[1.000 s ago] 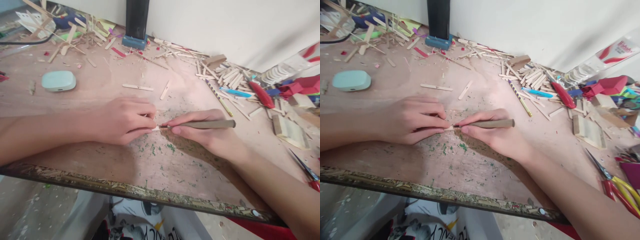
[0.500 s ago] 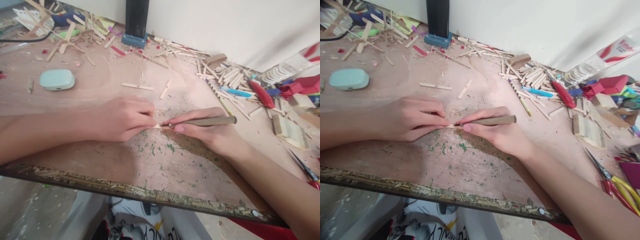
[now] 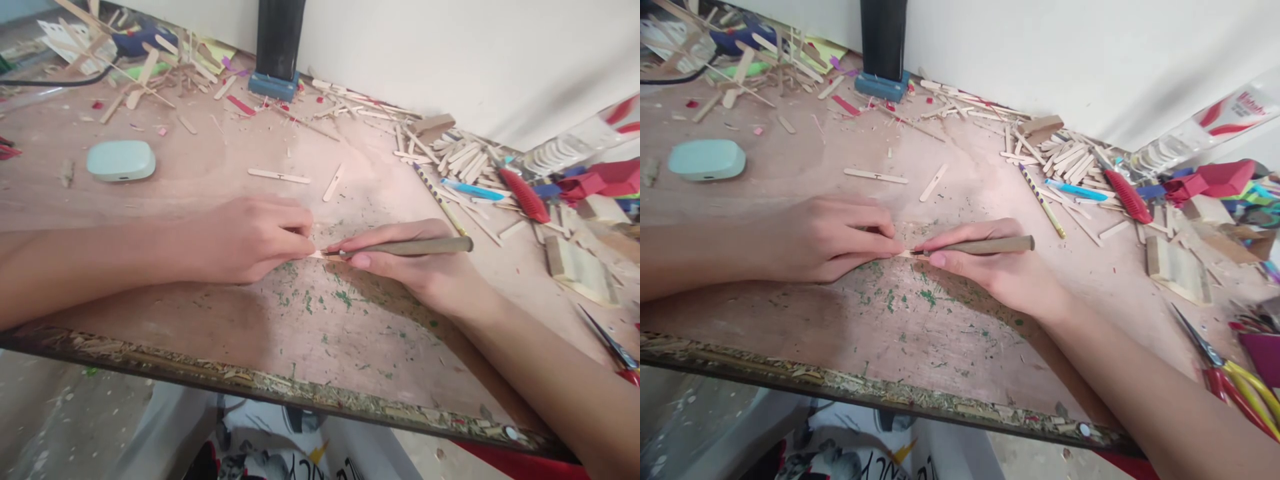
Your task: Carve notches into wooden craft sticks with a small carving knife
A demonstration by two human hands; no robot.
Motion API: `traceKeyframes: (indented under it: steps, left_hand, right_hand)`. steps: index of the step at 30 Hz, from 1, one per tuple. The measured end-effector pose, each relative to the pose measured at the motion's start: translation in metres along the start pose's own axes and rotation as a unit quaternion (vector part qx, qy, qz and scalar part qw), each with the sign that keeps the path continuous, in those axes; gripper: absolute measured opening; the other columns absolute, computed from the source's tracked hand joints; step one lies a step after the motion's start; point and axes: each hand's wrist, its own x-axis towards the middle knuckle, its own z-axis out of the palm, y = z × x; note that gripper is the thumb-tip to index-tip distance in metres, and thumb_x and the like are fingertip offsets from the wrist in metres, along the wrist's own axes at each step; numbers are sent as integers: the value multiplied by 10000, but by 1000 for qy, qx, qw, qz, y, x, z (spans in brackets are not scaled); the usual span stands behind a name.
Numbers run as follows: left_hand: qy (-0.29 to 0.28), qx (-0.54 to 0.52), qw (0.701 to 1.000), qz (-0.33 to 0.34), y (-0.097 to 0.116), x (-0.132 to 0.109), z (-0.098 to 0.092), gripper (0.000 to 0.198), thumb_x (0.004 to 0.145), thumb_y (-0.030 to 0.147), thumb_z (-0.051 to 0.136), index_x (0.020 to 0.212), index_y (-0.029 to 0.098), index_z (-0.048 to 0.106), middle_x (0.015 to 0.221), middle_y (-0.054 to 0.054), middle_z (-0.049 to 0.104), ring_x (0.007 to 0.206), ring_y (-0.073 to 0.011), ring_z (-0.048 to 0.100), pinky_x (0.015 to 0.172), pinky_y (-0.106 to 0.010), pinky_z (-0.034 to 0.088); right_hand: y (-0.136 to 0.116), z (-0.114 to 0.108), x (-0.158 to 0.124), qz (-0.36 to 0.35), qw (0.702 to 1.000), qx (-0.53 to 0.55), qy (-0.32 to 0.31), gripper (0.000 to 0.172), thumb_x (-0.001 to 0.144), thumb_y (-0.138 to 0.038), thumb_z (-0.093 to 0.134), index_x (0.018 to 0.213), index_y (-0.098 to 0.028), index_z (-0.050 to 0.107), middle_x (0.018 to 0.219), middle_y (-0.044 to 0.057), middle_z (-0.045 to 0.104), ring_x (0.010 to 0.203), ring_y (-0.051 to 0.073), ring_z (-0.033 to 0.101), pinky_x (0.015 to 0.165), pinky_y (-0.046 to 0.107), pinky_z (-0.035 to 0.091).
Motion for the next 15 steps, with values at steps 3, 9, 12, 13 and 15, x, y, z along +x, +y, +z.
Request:
traceKeyframes:
  steps: [3,9,12,13,15]
  left_hand:
    - [0,-2,1000,0,-1,-2,0,385,1275,115,529,1139,228,871,1153,-71,873,980,-228,783,909,-361,578]
    - [-1,-8,1000,-5,-1,-2,0,379,1277,122,542,1134,233,875,1148,-71,864,975,-233,774,904,-368,574]
    - [0,-15,1000,-8,0,-2,1,365,1268,116,559,1125,244,869,1157,-65,861,979,-225,782,908,-360,570]
    - [2,-17,1000,-8,0,-1,1,362,1263,108,563,1122,244,868,1154,-65,859,976,-224,781,906,-361,567]
    - [6,-19,1000,-8,0,-1,2,362,1257,96,565,1121,237,869,1149,-68,857,973,-224,780,901,-366,561]
  right_hand:
    - [0,-1,0,2,1000,1,-1,164,1041,-497,1077,1157,-382,1068,1244,38,1013,1135,326,995,1013,414,848]
    - [-3,0,1,4,1000,0,5,168,1018,-498,1091,1134,-380,1067,1218,35,1010,1110,338,1003,978,416,864]
    - [-3,0,1,4,1000,1,10,172,1014,-504,1092,1131,-381,1066,1215,32,1008,1112,334,1004,972,408,864]
    - [-3,0,1,3,1000,1,11,177,1013,-507,1092,1132,-379,1066,1213,32,1009,1108,332,1004,970,405,863]
    - [-2,0,1,2,1000,-1,11,175,1014,-506,1092,1131,-377,1066,1202,30,1010,1091,320,1004,966,391,860]
